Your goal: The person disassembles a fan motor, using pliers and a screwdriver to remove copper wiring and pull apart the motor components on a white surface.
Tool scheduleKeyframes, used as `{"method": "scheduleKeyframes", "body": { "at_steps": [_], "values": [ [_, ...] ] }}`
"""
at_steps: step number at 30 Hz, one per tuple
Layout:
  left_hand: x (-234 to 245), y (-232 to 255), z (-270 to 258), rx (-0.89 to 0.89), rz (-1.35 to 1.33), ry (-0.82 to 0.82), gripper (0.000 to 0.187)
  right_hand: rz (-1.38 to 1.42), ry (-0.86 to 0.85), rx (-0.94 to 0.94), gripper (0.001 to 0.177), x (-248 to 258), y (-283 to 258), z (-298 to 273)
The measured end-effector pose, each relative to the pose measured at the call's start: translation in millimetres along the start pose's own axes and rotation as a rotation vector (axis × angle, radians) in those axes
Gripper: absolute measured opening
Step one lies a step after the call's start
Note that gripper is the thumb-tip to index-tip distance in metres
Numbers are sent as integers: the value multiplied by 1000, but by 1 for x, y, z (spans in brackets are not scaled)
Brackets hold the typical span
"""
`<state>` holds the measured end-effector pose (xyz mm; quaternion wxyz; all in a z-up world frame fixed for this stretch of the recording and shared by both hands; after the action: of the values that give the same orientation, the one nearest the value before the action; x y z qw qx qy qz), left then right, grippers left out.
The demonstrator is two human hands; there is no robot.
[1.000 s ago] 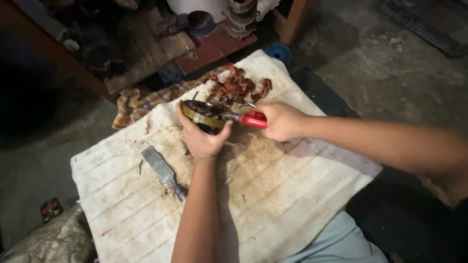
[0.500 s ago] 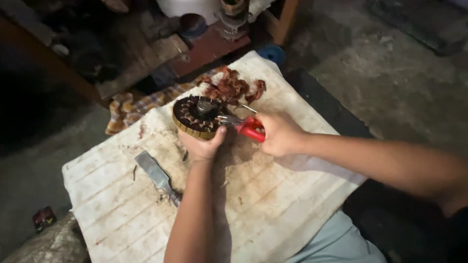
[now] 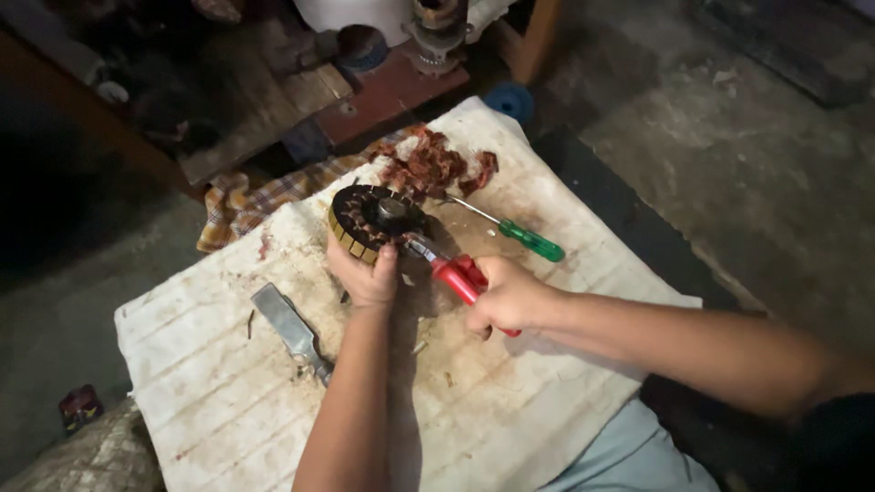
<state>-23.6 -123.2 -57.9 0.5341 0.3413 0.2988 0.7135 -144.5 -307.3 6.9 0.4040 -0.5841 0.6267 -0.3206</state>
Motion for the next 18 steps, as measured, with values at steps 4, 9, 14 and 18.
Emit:
{"method": "scheduleKeyframes", "body": {
  "at_steps": [4, 9, 14, 18],
  "values": [
    [0, 5, -1, -6, -48, -8, 94, 73, -25, 29, 52, -7, 1, -1],
    [-3, -2, 1, 23, -81, -9, 98, 27, -18, 29, 52, -2, 2, 5],
    [-2, -15, -5, 19, -66, 9, 94, 20, -50, 6, 56, -3, -6, 5],
    [-6, -22, -15, 18, -27, 73, 94, -536, 62, 154, 60, 9, -35, 3]
  ]
}}
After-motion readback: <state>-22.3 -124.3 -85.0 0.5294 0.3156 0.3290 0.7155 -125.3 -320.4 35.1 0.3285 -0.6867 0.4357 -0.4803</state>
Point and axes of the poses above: each hand's wrist, its own z-axis towards the middle knuckle, its own x-axis out of the back of the hand, y = z × x, the point moved 1 cm from there along z, towards the middle knuckle, and after that the axes turned 13 degrees about z, right-handed, at the moved point
